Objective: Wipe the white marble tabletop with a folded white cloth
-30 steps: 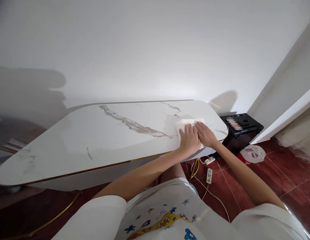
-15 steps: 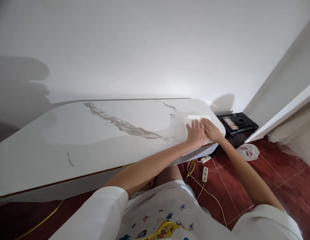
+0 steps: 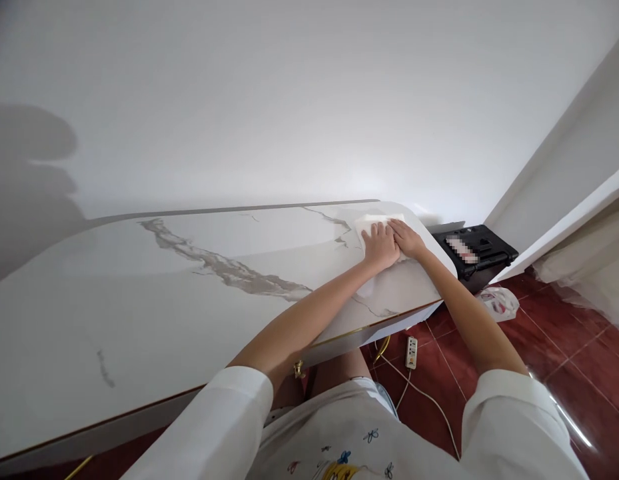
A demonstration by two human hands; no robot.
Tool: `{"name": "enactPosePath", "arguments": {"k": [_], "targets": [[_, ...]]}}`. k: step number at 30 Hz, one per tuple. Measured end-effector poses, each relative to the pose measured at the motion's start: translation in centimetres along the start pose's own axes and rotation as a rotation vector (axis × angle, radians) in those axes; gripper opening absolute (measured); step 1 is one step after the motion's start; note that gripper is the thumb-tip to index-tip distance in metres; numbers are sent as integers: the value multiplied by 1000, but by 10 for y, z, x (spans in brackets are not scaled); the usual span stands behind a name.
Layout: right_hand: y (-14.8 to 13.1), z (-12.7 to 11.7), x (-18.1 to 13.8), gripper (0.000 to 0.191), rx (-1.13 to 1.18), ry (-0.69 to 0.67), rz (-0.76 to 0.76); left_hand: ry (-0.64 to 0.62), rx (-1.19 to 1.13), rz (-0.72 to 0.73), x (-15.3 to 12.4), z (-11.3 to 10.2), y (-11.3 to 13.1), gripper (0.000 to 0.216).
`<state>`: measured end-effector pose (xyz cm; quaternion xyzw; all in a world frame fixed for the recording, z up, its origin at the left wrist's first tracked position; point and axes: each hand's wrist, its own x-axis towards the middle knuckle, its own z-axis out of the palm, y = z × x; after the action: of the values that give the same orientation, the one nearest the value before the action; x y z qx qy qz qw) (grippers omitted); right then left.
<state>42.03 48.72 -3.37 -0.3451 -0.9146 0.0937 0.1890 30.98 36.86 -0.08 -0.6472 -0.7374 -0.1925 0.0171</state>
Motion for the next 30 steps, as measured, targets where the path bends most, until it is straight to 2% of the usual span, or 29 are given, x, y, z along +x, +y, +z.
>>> {"name": "enactPosePath", "arguments": {"k": [6, 16, 21, 30], "targets": [[4, 12, 38, 52, 58, -10, 34, 9, 6, -24, 29, 5, -21, 49], [10, 23, 90, 55, 25, -45, -5, 23, 7, -79, 67, 8, -46, 49], [19, 27, 111, 54, 33, -56, -89, 38, 25, -92, 83, 10, -53, 48], [40, 30, 131, 56, 44, -59, -96, 64, 60, -98, 109, 20, -53, 48]]}}
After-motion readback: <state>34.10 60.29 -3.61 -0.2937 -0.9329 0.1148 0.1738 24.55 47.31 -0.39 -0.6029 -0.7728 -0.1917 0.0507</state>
